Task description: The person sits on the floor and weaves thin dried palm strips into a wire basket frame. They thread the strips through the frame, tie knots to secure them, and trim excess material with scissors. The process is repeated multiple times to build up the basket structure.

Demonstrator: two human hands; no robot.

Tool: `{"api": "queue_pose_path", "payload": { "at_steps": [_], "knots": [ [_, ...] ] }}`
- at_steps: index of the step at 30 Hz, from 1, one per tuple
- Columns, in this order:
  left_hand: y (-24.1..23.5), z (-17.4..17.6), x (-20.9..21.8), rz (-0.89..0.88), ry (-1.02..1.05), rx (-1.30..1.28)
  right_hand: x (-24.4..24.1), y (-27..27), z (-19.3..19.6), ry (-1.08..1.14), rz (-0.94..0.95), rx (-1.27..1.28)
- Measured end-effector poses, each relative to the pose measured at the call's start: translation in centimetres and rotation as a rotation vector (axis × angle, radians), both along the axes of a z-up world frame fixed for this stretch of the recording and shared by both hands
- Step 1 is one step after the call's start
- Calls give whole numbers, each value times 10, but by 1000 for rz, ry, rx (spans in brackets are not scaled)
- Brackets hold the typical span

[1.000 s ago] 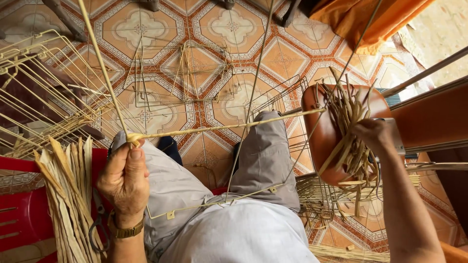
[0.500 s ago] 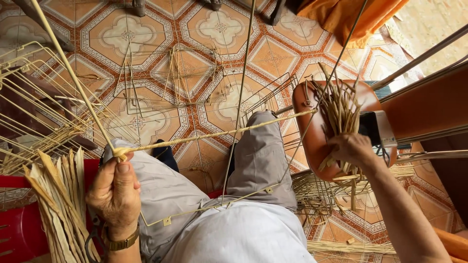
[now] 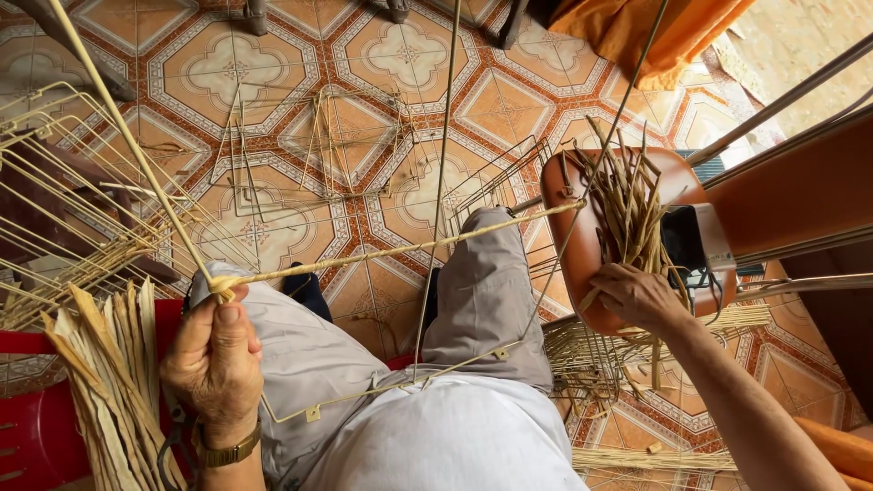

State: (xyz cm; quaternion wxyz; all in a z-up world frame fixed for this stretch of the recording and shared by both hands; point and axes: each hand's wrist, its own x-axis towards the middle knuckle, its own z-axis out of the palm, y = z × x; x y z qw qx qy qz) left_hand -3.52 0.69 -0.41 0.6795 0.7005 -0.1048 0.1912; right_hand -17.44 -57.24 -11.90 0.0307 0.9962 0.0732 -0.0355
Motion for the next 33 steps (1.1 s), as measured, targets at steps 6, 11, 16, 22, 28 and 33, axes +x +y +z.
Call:
{"api": "queue_pose_path", "payload": {
  "at_steps": [6,11,16,22,28,33],
  "knots": [
    [0,-4,3,-34,7,-49,-3,7,0,-111,130,35],
    [1,-5,2,-31,10,-20,15,-3,93,-479,-244,806],
    [-5,0,1,-60,3,-28,10,-95,144,-815,-478,1392],
    [-15,-1,7,-52,-29,-27,33,-109,203,-839,-279,1698],
    [-17,3,18,66,-27,46,77,-3,265,-609,-133,1918],
    [-16,4,20,6,-25,-47,137,165,340,-49,82,1611]
  ]
}}
